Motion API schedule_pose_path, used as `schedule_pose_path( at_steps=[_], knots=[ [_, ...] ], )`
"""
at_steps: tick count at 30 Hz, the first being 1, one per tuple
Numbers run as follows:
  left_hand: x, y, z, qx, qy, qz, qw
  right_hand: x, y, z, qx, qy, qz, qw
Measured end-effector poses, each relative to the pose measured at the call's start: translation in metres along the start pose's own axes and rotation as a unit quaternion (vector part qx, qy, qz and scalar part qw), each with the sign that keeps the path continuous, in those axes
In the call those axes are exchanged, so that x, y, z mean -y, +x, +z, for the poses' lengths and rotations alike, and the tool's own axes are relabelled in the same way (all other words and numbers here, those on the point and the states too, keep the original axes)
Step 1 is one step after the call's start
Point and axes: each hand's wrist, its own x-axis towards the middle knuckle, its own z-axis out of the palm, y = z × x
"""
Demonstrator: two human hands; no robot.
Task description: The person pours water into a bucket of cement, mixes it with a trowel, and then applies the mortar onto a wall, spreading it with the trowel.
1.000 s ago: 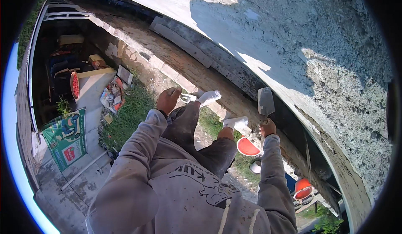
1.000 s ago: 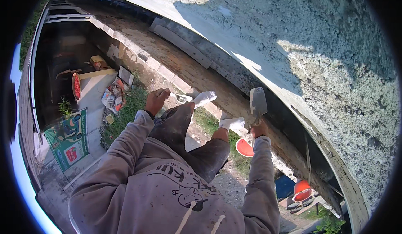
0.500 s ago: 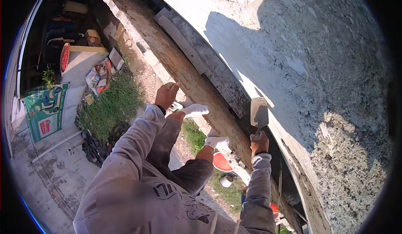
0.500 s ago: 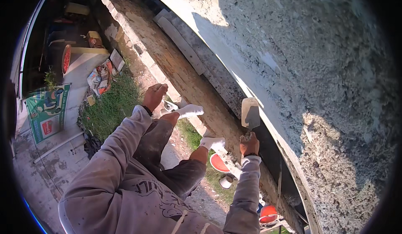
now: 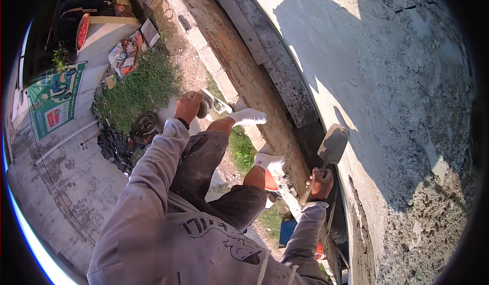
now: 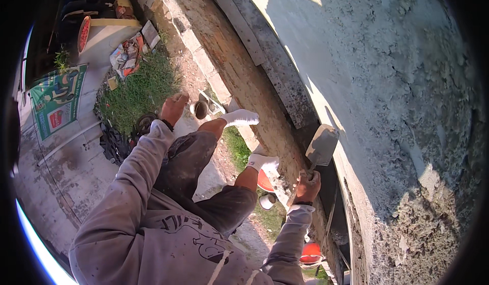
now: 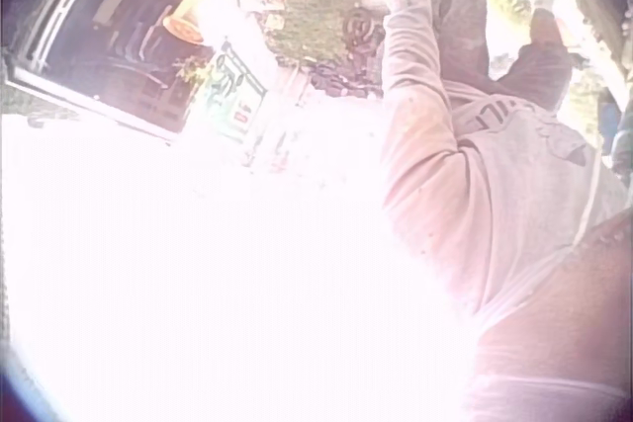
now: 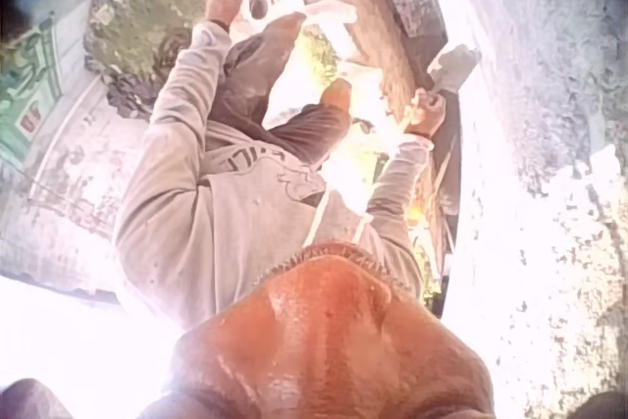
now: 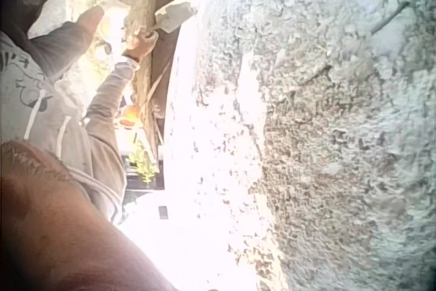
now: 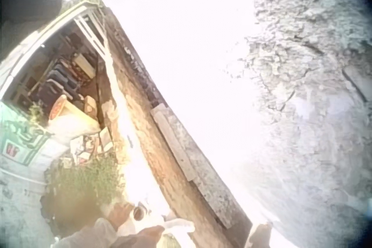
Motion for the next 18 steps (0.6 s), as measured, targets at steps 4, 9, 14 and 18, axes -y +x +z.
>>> schedule_pose_path(
  at_steps=[4, 9, 14, 18],
  knots=[
    [-0.002, 0.002, 0.014, 0.039, 0.014, -0.017, 0.999, 0.008, -0.007, 0.008, 0.003, 0.014, 0.042, 0.999],
    [0.063, 0.025, 0.037, 0.034, 0.098, -0.076, 0.992, 0.006, -0.011, 0.010, 0.011, 0.035, -0.010, 0.999],
    [0.126, 0.052, 0.066, 0.080, 0.130, -0.086, 0.984, 0.025, -0.026, 0.024, -0.005, -0.010, -0.018, 1.000],
    [0.180, 0.091, 0.112, 0.141, 0.149, 0.010, 0.979, 0.007, -0.018, 0.020, -0.021, -0.012, -0.027, 0.999]
  ],
)
